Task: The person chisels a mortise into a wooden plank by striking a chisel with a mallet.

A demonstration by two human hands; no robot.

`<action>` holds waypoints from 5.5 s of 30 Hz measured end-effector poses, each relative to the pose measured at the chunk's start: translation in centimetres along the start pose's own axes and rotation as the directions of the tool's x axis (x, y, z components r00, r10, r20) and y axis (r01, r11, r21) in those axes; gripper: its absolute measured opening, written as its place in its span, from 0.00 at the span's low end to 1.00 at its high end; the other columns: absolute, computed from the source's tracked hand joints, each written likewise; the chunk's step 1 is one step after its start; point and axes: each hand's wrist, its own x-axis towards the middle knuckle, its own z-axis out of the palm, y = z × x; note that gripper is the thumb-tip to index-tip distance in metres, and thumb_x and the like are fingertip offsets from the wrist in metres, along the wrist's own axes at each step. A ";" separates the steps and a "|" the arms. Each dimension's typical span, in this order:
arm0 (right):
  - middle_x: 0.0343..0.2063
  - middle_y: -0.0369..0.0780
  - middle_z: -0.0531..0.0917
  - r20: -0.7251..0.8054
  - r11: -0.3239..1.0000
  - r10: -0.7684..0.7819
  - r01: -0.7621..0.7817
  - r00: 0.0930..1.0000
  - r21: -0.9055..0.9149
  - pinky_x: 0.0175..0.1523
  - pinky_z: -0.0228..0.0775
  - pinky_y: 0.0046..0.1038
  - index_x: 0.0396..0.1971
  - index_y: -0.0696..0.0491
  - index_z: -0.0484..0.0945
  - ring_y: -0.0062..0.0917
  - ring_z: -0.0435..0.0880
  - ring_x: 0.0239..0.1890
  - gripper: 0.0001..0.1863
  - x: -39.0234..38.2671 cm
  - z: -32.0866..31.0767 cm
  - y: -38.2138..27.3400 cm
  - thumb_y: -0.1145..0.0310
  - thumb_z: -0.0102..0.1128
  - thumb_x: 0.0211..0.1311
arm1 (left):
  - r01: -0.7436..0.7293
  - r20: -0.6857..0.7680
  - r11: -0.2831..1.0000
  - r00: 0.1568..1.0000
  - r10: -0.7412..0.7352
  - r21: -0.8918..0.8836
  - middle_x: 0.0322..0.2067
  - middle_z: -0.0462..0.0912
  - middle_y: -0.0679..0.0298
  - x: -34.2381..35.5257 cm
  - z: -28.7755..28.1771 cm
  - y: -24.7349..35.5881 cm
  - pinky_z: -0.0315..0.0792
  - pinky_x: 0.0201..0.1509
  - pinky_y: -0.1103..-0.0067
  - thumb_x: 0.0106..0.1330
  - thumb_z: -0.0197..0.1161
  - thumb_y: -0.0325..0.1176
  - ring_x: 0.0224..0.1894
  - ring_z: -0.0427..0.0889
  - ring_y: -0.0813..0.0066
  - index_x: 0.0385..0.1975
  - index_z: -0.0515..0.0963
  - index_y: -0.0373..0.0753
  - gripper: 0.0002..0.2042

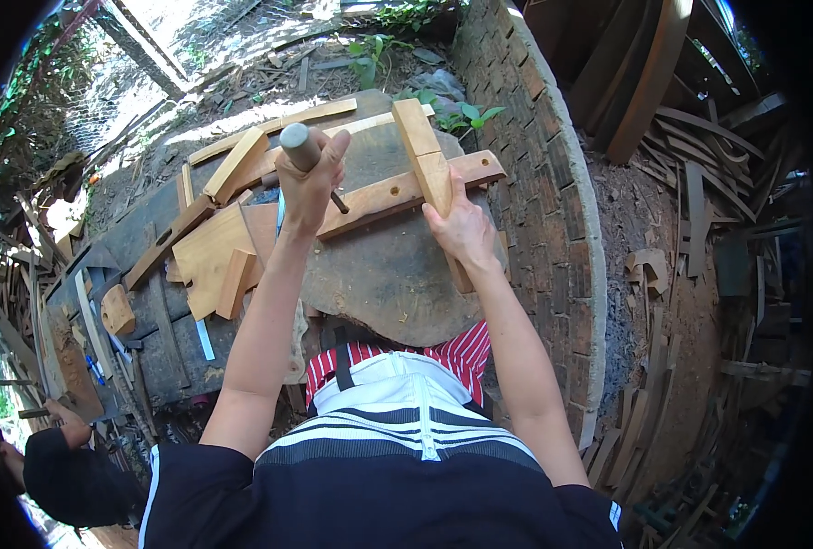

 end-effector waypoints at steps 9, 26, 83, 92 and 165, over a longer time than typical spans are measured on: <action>0.39 0.57 0.83 0.029 1.000 0.028 -0.029 0.999 0.011 0.51 0.72 0.49 0.71 0.40 0.46 0.54 0.82 0.44 0.45 -0.2 -0.6 0.1 0.49 0.58 0.57 | -0.418 0.177 0.839 0.908 0.379 0.349 0.13 0.69 0.69 -2.6 5.2 -2.1 0.62 0.22 0.82 0.60 0.69 0.30 0.17 0.65 0.87 0.18 0.72 0.38 0.13; 0.38 0.58 0.83 0.032 0.998 0.027 -0.029 0.999 0.056 0.50 0.72 0.51 0.70 0.37 0.47 0.57 0.81 0.44 0.43 -0.3 0.2 -0.1 0.48 0.58 0.58 | -0.218 -0.561 0.950 0.826 0.057 -0.224 0.24 0.67 0.68 -2.5 -4.2 2.5 0.78 0.29 0.75 0.73 0.53 0.49 0.27 0.70 0.82 0.38 0.65 0.44 0.15; 0.39 0.56 0.83 -0.041 0.955 -0.269 0.272 0.962 0.117 0.46 0.76 0.43 0.72 0.38 0.47 0.48 0.85 0.39 0.45 1.3 -4.5 -2.3 0.46 0.58 0.58 | -0.367 -0.298 0.886 0.845 0.445 0.283 0.31 0.71 0.66 -5.7 0.0 -1.5 0.71 0.45 0.73 0.75 0.51 0.35 0.32 0.72 0.78 0.41 0.59 0.43 0.08; 0.34 0.54 0.85 0.007 0.998 -0.059 0.059 0.998 -0.020 0.43 0.76 0.49 0.70 0.33 0.48 0.52 0.84 0.39 0.43 1.5 -0.9 0.2 0.47 0.59 0.58 | -0.100 -0.284 0.994 0.953 0.106 0.034 0.49 0.72 0.63 -12.1 -3.6 0.8 0.62 0.67 0.65 0.74 0.54 0.42 0.61 0.70 0.64 0.51 0.60 0.50 0.13; 0.37 0.57 0.83 -0.070 0.835 -0.536 0.540 0.841 0.102 0.50 0.77 0.40 0.69 0.40 0.58 0.47 0.86 0.38 0.40 -4.6 -15.3 -6.5 0.60 0.64 0.56 | -0.410 0.167 0.810 0.912 0.376 0.420 0.22 0.79 0.61 1.1 3.2 -2.7 0.72 0.29 0.79 0.61 0.68 0.30 0.22 0.78 0.73 0.34 0.77 0.36 0.08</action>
